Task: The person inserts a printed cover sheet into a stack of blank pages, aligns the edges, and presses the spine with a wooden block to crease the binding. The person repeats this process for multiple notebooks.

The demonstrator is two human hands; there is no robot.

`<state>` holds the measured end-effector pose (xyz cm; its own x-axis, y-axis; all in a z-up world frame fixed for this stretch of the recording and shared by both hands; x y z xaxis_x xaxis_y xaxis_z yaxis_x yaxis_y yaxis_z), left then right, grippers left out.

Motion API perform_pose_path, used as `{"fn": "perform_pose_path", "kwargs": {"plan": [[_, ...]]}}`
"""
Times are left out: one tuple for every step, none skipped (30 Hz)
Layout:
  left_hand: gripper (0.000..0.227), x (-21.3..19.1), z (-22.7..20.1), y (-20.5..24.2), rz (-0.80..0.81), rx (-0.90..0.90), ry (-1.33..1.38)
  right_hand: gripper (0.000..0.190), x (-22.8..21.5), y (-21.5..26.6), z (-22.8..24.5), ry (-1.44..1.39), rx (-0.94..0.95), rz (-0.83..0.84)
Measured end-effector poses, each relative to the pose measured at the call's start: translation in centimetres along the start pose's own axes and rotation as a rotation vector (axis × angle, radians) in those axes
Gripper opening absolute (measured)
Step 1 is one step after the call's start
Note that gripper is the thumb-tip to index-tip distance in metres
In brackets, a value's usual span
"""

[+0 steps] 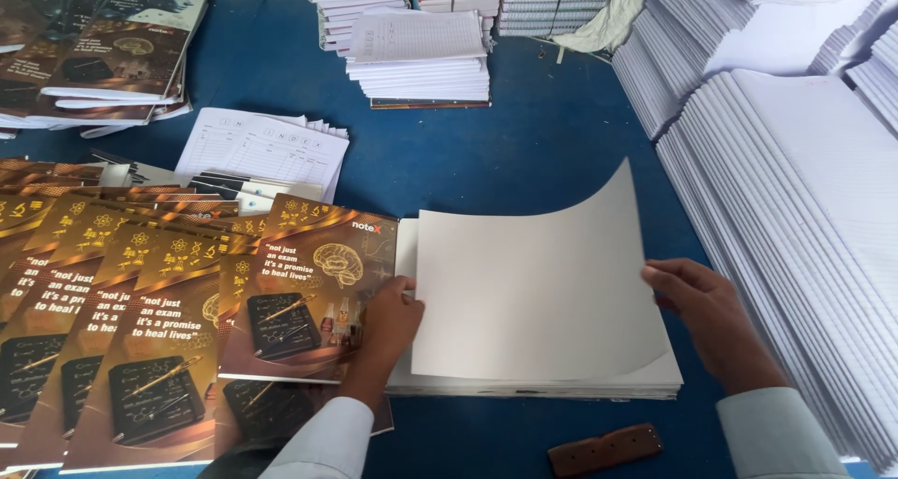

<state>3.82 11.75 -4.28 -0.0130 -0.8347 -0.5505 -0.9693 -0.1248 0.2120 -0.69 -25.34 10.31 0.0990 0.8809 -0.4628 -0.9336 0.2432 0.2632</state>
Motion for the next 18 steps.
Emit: {"fn": "perform_pose_path", "kwargs": {"plan": [[0.035,0.3,0.0,0.0,0.000,0.032,-0.006,0.045,0.6,0.2,0.5,-0.008,-0.054,0.030],[0.036,0.6,-0.1,0.1,0.012,0.055,0.008,0.044,1.3,0.5,0.8,0.011,-0.047,0.037],[0.038,0.9,-0.3,0.1,0.023,0.079,0.022,0.043,2.3,0.7,1.1,0.030,-0.043,0.042],[0.039,1.0,-0.6,0.2,0.034,0.104,0.035,0.043,3.4,0.9,1.3,0.048,-0.038,0.048],[0.043,1.1,-0.7,0.3,0.066,0.062,0.049,0.042,4.4,1.1,1.5,0.064,-0.048,0.063],[0.046,1.1,-0.8,0.5,0.099,0.019,0.062,0.041,5.4,1.2,1.7,0.079,-0.058,0.079],[0.049,1.2,-0.9,0.7,0.132,-0.026,0.076,0.040,6.2,1.4,1.8,0.095,-0.067,0.095],[0.051,1.1,-1.1,0.9,0.136,-0.032,0.076,0.035,7.0,1.5,1.9,0.103,-0.109,0.105],[0.052,1.0,-1.4,1.1,0.139,-0.038,0.075,0.031,7.9,1.6,2.1,0.111,-0.152,0.116],[0.053,0.9,-1.5,1.2,0.142,-0.045,0.075,0.028,8.6,1.6,2.3,0.118,-0.195,0.128],[0.053,0.8,-1.7,1.3,0.142,-0.059,0.086,0.025,9.3,1.7,2.5,0.140,-0.248,0.138],[0.053,0.8,-1.7,1.4,0.143,-0.073,0.097,0.022,9.9,1.8,2.7,0.162,-0.301,0.147],[0.053,0.9,-1.7,1.4,0.143,-0.086,0.108,0.021,10.5,1.9,2.9,0.183,-0.355,0.157],[0.054,0.9,-1.7,1.3,0.138,-0.079,0.102,0.021,10.9,2.0,3.1,0.215,-0.378,0.147],[0.054,1.0,-1.5,1.2,0.134,-0.072,0.097,0.021,11.3,2.1,3.2,0.247,-0.401,0.138],[0.054,1.1,-1.4,1.0,0.130,-0.065,0.092,0.022,11.6,2.2,3.4,0.279,-0.425,0.129],[0.054,1.2,-1.2,0.8,0.127,-0.049,0.073,0.023,11.9,2.2,3.5,0.298,-0.412,0.123],[0.054,1.4,-1.0,0.7,0.125,-0.033,0.054,0.026,12.1,2.1,3.8,0.317,-0.399,0.118]]}}
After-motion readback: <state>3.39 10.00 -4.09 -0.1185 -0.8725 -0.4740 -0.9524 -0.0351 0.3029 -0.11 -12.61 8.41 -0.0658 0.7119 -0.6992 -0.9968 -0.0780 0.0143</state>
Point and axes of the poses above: each hand's wrist, its own y-axis away from the middle knuckle, its own x-axis out of the palm, z = x × y, the point moved 3 cm from there along -y, towards the middle knuckle, and after that the axes turned 5 degrees about z, right-handed, at the moved point
